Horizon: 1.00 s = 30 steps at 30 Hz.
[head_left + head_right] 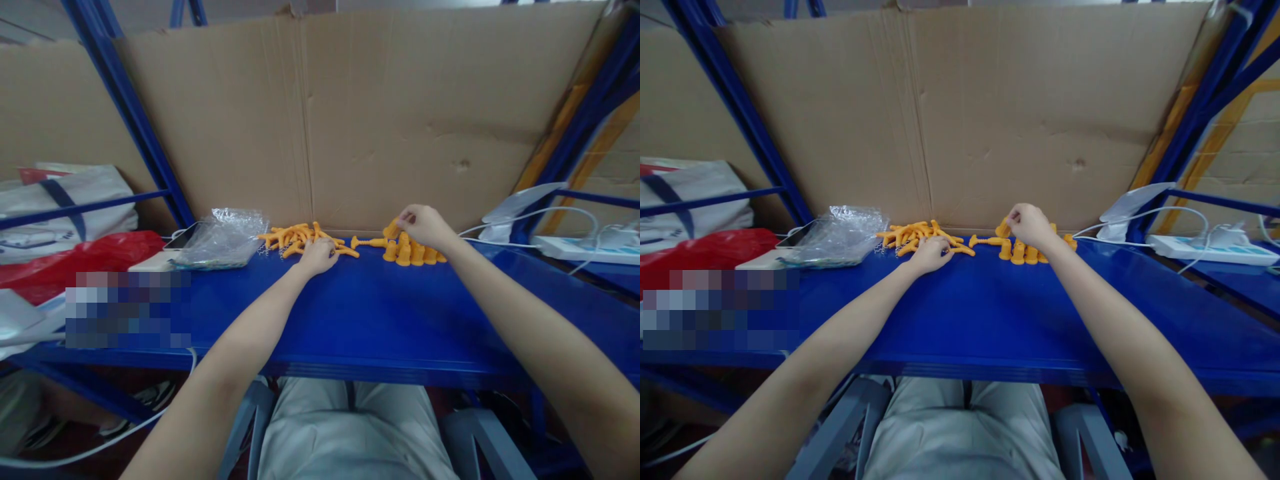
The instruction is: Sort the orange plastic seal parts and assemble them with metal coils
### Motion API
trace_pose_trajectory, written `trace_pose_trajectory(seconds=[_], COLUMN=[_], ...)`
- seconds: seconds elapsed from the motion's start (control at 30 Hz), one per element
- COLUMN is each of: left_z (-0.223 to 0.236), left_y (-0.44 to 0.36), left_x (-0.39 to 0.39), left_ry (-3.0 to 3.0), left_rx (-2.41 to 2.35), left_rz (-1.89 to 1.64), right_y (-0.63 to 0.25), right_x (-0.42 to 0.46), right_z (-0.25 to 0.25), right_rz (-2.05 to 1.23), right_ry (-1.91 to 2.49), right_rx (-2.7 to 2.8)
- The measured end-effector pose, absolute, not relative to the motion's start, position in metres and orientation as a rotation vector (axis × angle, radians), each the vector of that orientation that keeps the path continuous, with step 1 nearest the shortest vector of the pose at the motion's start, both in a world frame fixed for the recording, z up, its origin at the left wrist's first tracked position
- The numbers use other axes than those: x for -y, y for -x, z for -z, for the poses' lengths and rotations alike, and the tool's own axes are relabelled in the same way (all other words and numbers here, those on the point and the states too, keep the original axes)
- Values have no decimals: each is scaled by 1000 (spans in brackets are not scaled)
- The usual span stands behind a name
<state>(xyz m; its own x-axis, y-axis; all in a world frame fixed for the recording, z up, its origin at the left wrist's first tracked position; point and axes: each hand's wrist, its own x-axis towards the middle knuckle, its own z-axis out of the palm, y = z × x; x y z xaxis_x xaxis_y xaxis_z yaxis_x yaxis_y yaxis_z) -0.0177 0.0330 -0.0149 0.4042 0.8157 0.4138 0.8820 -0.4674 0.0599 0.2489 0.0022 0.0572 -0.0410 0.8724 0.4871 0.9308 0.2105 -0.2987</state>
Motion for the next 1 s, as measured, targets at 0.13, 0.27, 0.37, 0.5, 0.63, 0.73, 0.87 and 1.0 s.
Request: trace_pose_trajectory(seconds=[0.13,0.27,0.37,0.5,0.63,0.73,0.87,1.0], left_z=[11,7,5,5,10,18,29,30], left_y=[15,11,6,-1,-3,-2,0,1], left_x=[-31,-25,-19,-11,-15,-24,-33,-35], left_ry=[2487,2482,2475,2642,2809,2794,2778,2745], left_rx=[1456,1426,1453,1344,1144,1110,1173,1256], left_rz=[560,500,458,354,385,476,437,388], right_y=[-232,-229,-230,-230,-229,-225,-215,-205], right_x=[14,14,10,5,0,-2,0,8], right_z=[-33,-16,-7,4,15,22,27,23], right_rz=[75,10,-63,-248,-268,-247,-197,-63], right_ry=[1681,1649,1536,1427,1407,1378,1386,1544], right_rx=[2034,2187,2229,2147,2162,2232,2252,2240])
